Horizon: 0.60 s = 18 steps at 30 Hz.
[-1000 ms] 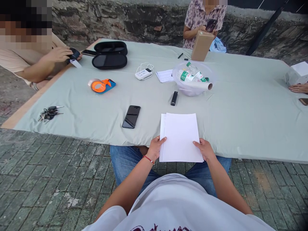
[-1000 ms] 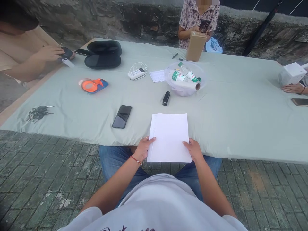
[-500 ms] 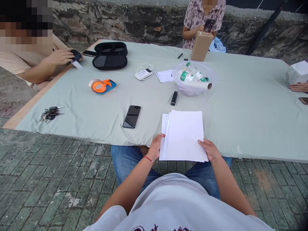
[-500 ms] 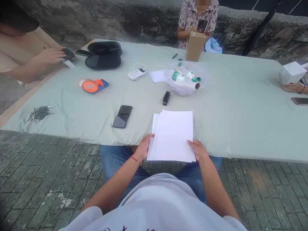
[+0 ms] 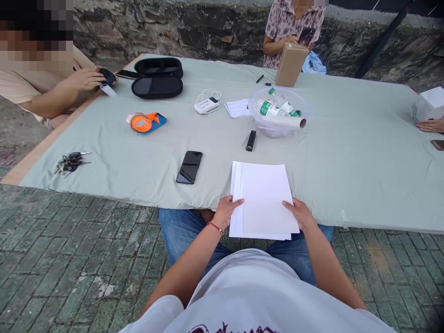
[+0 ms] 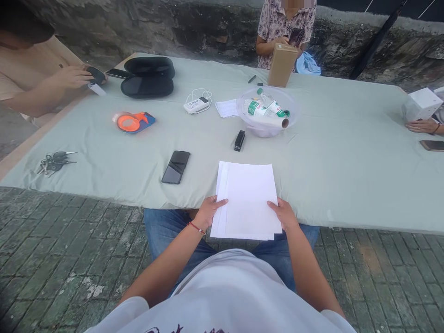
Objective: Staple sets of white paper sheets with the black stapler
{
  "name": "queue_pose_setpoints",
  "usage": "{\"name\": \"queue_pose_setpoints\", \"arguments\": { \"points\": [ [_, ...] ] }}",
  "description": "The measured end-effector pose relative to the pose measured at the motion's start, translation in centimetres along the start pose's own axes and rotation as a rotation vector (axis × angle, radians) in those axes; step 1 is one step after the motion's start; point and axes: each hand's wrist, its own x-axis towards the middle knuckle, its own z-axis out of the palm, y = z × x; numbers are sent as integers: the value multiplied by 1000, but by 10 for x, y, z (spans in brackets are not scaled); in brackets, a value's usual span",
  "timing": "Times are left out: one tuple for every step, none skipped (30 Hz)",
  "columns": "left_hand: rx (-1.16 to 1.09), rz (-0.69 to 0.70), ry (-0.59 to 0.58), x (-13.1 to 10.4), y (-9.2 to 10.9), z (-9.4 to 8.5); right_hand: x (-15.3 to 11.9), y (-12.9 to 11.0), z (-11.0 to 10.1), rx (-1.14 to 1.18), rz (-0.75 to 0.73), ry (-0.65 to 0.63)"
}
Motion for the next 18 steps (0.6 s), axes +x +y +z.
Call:
{"name": "queue_pose_setpoints", "arguments": {
  "points": [
    [-7,-20,-5,-1,2,1,1,1,-1,-6,1,3],
    [-11,-34,-13,-2,3,2,2,1,-2,-12,0,12],
    [-16,-29,-23,-3,5,2,2,1,-4,-16,-4,28],
    [-28,-7,-35,-3,5,2,3,2,-5,-18,-12,47],
    [-43,21,-44,-3,6,2,3,2,-7,-21,-20,64],
    [-57,50,-50,-3,6,2,4,2,-8,-23,-27,76],
    [-68,75,-51,-3,6,1,3,2,-9,-23,-32,77],
    [-73,92,-50,-3,5,1,3,1,-11,-18,-32,66],
    [-73,101,-48,-2,4,1,2,0,-11,-9,-29,46],
    [-72,99,-53,-2,4,1,1,-1,-12,5,-23,21],
    [-73,88,-64,-2,3,1,0,-3,-11,23,-17,-6],
    [-73,68,-80,-2,2,1,-2,-4,-9,42,-12,-32],
    [-69,45,-96,-2,2,1,-3,-6,-7,61,-10,-56],
    [-61,27,-104,-2,1,1,-4,-8,-4,76,-10,-74],
    [-49,22,-102,-2,1,0,-5,-10,-1,86,-10,-89],
    [-37,27,-92,-2,0,0,-4,-11,2,89,-9,-95],
    [-31,38,-74,-1,-1,0,-4,-12,4,85,-9,-90],
    [-33,44,-54,-1,-1,0,-2,-12,6,76,-9,-71]
  ]
}}
